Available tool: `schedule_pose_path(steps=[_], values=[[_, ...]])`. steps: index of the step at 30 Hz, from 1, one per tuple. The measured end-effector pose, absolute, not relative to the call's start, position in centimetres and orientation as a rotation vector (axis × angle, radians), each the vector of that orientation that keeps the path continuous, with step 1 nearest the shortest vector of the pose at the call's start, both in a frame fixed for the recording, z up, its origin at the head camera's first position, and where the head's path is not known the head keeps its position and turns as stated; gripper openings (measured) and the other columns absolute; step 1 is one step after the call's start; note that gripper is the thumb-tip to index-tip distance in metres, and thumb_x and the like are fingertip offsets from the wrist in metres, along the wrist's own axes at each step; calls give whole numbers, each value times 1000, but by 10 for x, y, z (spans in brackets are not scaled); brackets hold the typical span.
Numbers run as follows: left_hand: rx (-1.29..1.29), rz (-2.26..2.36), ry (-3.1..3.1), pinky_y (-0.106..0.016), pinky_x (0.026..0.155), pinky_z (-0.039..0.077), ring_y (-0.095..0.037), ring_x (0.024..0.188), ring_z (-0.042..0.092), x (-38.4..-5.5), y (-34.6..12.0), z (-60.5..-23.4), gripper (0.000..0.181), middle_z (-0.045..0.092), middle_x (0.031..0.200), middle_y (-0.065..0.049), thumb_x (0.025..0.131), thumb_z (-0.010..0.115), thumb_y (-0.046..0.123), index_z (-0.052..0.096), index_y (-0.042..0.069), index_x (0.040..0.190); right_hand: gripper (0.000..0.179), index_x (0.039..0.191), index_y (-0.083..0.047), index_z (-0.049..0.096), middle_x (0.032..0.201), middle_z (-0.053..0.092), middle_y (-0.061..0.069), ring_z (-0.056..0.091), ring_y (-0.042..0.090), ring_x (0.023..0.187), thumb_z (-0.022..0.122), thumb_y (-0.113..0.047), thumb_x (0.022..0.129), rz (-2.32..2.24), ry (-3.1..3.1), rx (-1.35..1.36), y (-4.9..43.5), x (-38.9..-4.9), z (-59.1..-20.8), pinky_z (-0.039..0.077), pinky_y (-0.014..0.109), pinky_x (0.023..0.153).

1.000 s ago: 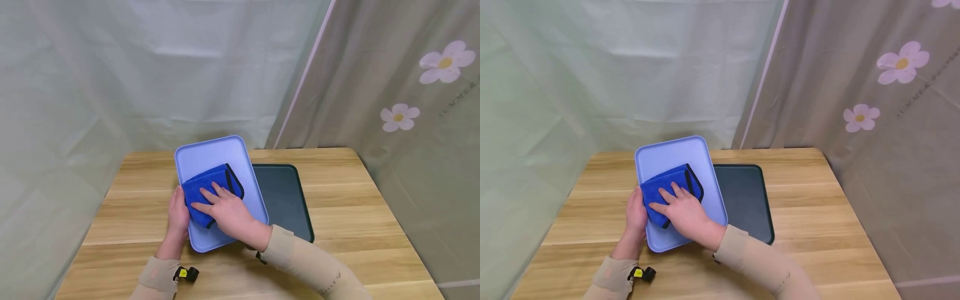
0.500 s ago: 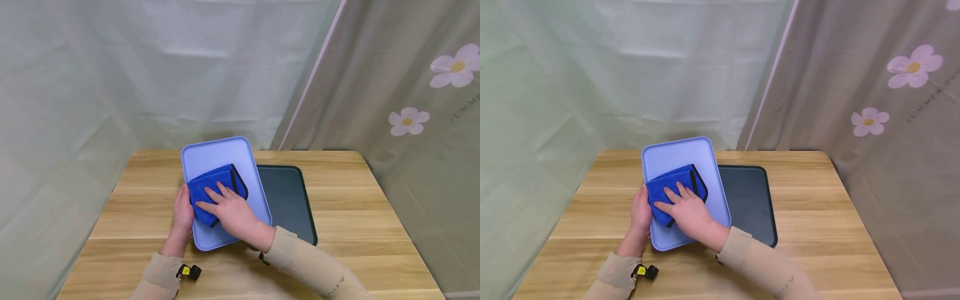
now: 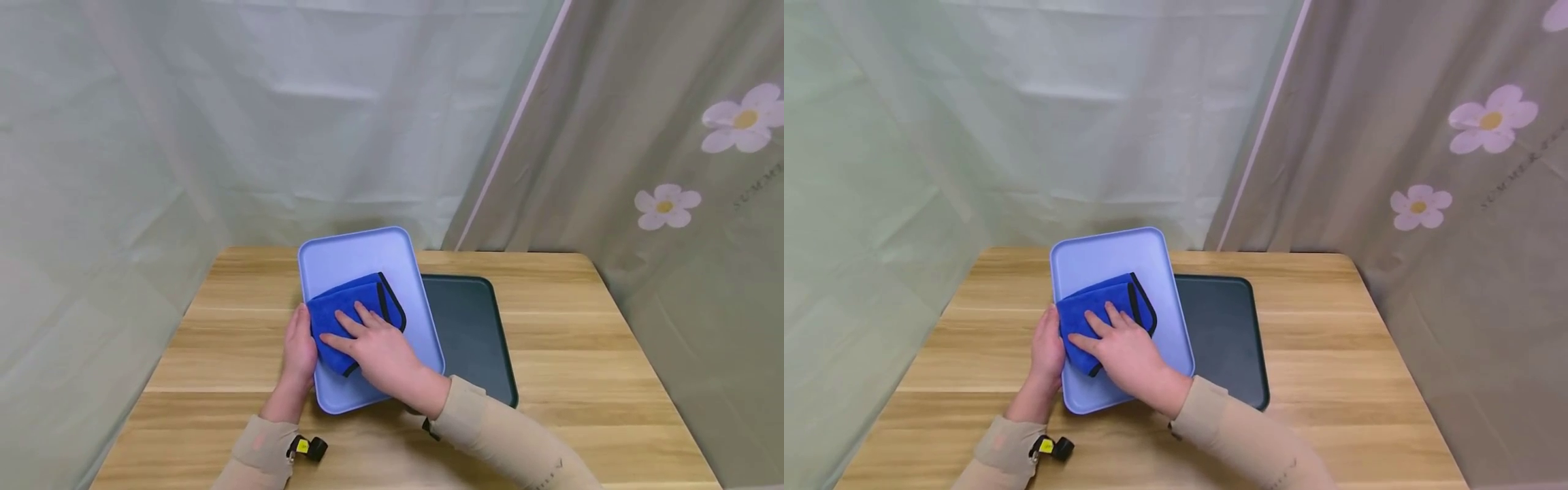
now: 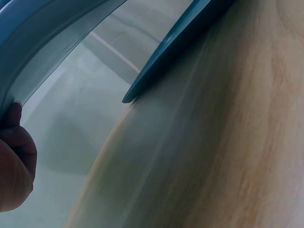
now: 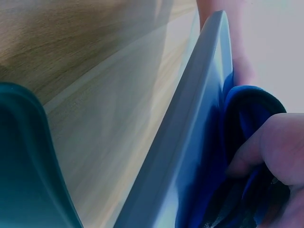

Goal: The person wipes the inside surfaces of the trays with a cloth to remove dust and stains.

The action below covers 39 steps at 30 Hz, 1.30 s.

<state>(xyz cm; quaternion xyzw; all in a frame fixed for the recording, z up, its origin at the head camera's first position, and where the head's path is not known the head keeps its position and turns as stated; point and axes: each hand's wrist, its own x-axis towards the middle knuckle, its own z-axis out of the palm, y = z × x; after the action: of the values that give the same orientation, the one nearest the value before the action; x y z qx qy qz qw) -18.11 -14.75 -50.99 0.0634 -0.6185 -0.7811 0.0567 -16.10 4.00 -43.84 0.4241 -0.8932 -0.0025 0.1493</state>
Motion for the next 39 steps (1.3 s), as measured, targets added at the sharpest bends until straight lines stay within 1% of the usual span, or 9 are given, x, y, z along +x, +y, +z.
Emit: schedule_pose_path(steps=[7, 9, 13, 17, 22, 25, 27, 34, 39], values=[[204, -2407, -1845, -25, 104, 52, -14, 131, 60, -180, -142, -511, 64, 57, 152, -10, 116, 30, 52, 41, 10, 163, 68, 150, -37, 65, 156, 58, 6, 52, 41, 144, 78, -3, 92, -20, -2576, 1216, 43, -158, -440, 49, 49, 113], [205, -2396, -1858, -24, 105, 51, -15, 132, 58, -181, -141, -512, 65, 56, 154, -10, 116, 30, 53, 41, 10, 164, 68, 149, -37, 65, 156, 58, 6, 52, 40, 144, 78, -3, 92, -24, -2579, 1208, 45, -157, -441, 50, 49, 113], [197, -2379, -1882, -24, 107, 48, -21, 139, 52, -181, -138, -511, 66, 51, 158, -15, 116, 30, 52, 39, 9, 164, 68, 149, -38, 65, 156, 58, 6, 52, 40, 144, 79, -3, 92, -29, -2585, 1190, 49, -157, -440, 49, 49, 113], [207, -2371, -1888, -24, 109, 46, -25, 141, 50, -181, -136, -510, 66, 51, 158, -17, 116, 31, 52, 40, 8, 164, 69, 149, -38, 65, 157, 57, 6, 51, 39, 145, 78, -1, 92, -26, -2591, 1179, 52, -157, -439, 48, 48, 114], [221, -2367, -1874, -23, 109, 45, -20, 136, 53, -181, -135, -510, 66, 52, 156, -20, 116, 33, 50, 41, 4, 163, 72, 148, -38, 66, 157, 57, 6, 51, 40, 145, 78, 2, 89, 8, -2608, 1143, 57, -157, -438, 47, 49, 116], [249, -2361, -1873, -23, 106, 47, -15, 129, 57, -181, -136, -511, 66, 53, 154, -18, 116, 33, 51, 41, 5, 163, 72, 146, -37, 68, 156, 58, 8, 52, 41, 144, 80, 3, 88, 42, -2604, 1121, 59, -157, -439, 48, 50, 115], [266, -2357, -1866, -24, 104, 48, -14, 125, 59, -181, -137, -510, 66, 54, 153, -19, 116, 34, 52, 42, 5, 162, 71, 146, -37, 68, 156, 58, 8, 52, 41, 144, 80, 3, 88, 61, -2602, 1114, 59, -158, -439, 48, 50, 115], [277, -2351, -1876, -24, 110, 43, -18, 134, 52, -180, -142, -508, 68, 49, 159, -19, 116, 33, 53, 39, 5, 164, 68, 146, -37, 68, 157, 57, 8, 51, 41, 144, 79, 1, 91, 68, -2617, 1107, 58, -162, -439, 46, 50, 116], [276, -2342, -1867, -24, 104, 49, -14, 124, 60, -180, -147, -508, 68, 54, 152, -17, 115, 34, 54, 42, 6, 163, 68, 147, -37, 67, 157, 57, 8, 51, 42, 145, 77, 1, 92, 77, -2622, 1107, 55, -163, -437, 46, 51, 117]])
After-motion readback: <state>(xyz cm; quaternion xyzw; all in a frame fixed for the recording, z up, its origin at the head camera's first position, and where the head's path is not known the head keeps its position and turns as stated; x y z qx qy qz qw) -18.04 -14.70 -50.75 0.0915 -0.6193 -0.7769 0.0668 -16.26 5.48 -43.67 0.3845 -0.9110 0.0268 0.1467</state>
